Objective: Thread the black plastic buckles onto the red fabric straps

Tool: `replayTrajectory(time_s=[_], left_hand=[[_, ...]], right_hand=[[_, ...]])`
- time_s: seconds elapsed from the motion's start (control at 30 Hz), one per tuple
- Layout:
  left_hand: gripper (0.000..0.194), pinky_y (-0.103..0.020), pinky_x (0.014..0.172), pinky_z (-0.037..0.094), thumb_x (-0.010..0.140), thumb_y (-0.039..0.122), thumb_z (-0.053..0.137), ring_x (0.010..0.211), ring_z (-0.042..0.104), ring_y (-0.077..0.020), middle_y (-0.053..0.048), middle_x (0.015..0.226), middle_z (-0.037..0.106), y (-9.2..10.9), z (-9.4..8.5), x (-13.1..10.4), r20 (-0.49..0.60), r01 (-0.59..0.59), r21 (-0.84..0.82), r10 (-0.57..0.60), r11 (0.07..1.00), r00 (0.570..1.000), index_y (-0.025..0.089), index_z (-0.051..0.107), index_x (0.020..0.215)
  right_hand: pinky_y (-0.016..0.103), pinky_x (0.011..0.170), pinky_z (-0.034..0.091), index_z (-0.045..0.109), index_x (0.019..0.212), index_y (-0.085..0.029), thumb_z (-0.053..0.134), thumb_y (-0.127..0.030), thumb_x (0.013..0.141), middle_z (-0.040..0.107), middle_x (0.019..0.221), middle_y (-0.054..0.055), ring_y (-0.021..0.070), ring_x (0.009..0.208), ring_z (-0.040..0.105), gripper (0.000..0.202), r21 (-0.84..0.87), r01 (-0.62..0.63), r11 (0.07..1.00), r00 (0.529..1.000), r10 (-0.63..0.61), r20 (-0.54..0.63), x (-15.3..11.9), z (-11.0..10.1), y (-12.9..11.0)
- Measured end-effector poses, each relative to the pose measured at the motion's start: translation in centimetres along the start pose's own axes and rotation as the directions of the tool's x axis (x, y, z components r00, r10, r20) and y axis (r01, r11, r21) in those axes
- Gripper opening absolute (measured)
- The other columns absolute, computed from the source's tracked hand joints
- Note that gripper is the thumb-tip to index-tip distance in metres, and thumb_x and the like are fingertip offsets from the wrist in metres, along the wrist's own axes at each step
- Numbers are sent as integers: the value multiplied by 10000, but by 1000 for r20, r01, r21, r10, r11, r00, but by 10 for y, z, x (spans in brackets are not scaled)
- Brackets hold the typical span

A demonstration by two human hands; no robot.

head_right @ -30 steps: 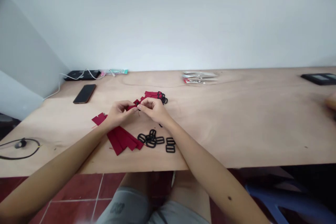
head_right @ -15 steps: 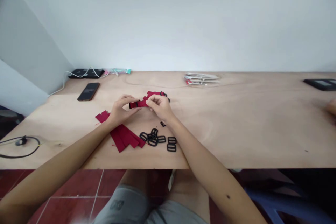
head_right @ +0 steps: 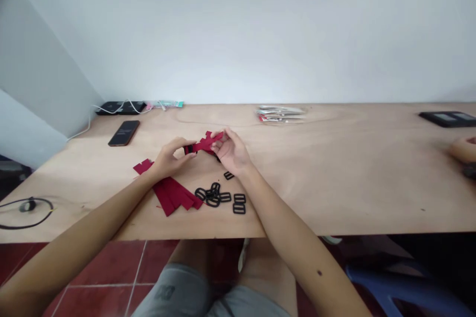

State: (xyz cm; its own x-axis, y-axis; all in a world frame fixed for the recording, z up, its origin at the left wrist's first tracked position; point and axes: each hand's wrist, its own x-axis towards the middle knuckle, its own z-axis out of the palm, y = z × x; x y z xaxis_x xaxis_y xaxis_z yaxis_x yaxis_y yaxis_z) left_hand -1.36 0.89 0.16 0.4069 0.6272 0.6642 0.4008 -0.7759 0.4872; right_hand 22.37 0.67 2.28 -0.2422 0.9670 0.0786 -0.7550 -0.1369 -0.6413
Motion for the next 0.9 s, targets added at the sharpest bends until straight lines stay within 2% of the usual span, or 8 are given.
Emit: replayTrajectory(time_s=[0.1, 0.2, 0.3, 0.47, 0.6, 0.7, 0.77, 0.9], left_hand=[[339, -400, 896, 571, 996, 393, 738, 957, 695, -237, -109, 1050, 766, 0, 1, -1, 54, -28, -11, 29, 1000, 998, 188, 729, 1265], [332, -390, 878, 570, 999, 413, 730, 928, 684, -231, -101, 997, 750, 1, 4, -2, 85, -18, -7, 18, 1000, 996, 181, 739, 1236], [336, -387, 875, 572, 998, 423, 726, 913, 677, -228, -93, 974, 740, 3, 5, -2, 103, 6, -6, -5, 1000, 995, 189, 743, 1238], [315, -402, 895, 563, 1021, 390, 687, 950, 676, -242, -108, 1024, 752, 8, 4, -1, 126, 9, -13, -7, 1000, 992, 197, 740, 1264], [350, -400, 909, 566, 1005, 375, 707, 968, 675, -237, -105, 1072, 749, 8, 3, -1, 177, 41, 14, -43, 999, 983, 203, 716, 1310], [388, -351, 832, 586, 975, 385, 747, 877, 677, -196, -89, 1061, 732, 5, 3, -1, 195, 70, -19, -65, 997, 979, 202, 711, 1315], [395, -331, 805, 599, 950, 393, 779, 853, 688, -182, -86, 1062, 740, 4, 2, -1, 161, 85, -70, -73, 994, 984, 199, 724, 1291], [440, -345, 850, 621, 864, 411, 873, 895, 727, -196, -99, 1113, 795, 3, 0, -1, 32, 140, -143, -137, 980, 990, 199, 765, 1234]], right_hand=[[255, 793, 611, 705, 932, -236, 803, -226, 825, 778, 925, -7, 149, 850, 732, 145, -51, 6, 999, 999, -4, 48, -3, 3, -1], [265, 853, 602, 731, 955, -238, 812, -140, 769, 787, 980, -2, 159, 953, 738, 225, -159, 31, 987, 995, -16, 95, -5, 5, 2], [293, 874, 591, 762, 982, -232, 833, -138, 724, 795, 1043, 24, 184, 1018, 735, 284, -242, 38, 970, 995, -15, 94, -4, 3, 7], [276, 674, 534, 767, 928, -209, 926, -298, 719, 784, 1002, 42, 150, 794, 694, 278, -364, 55, 930, 997, -31, 72, 2, -3, 14], [251, 549, 434, 749, 910, -194, 950, -420, 713, 727, 832, 3, 87, 582, 536, 361, -411, 37, 911, 999, -21, 44, 4, -5, 15], [241, 510, 367, 738, 881, -181, 936, -476, 733, 641, 712, -27, 72, 542, 451, 385, -447, 59, 893, 998, -54, 22, 5, -7, 15], [240, 494, 334, 734, 886, -176, 928, -500, 740, 601, 677, -38, 70, 529, 426, 406, -466, 71, 882, 997, -71, 17, 5, -8, 15], [238, 472, 288, 750, 917, -173, 901, -527, 766, 560, 635, -47, 71, 504, 393, 414, -558, 85, 826, 996, -68, 52, 5, -12, 16]])
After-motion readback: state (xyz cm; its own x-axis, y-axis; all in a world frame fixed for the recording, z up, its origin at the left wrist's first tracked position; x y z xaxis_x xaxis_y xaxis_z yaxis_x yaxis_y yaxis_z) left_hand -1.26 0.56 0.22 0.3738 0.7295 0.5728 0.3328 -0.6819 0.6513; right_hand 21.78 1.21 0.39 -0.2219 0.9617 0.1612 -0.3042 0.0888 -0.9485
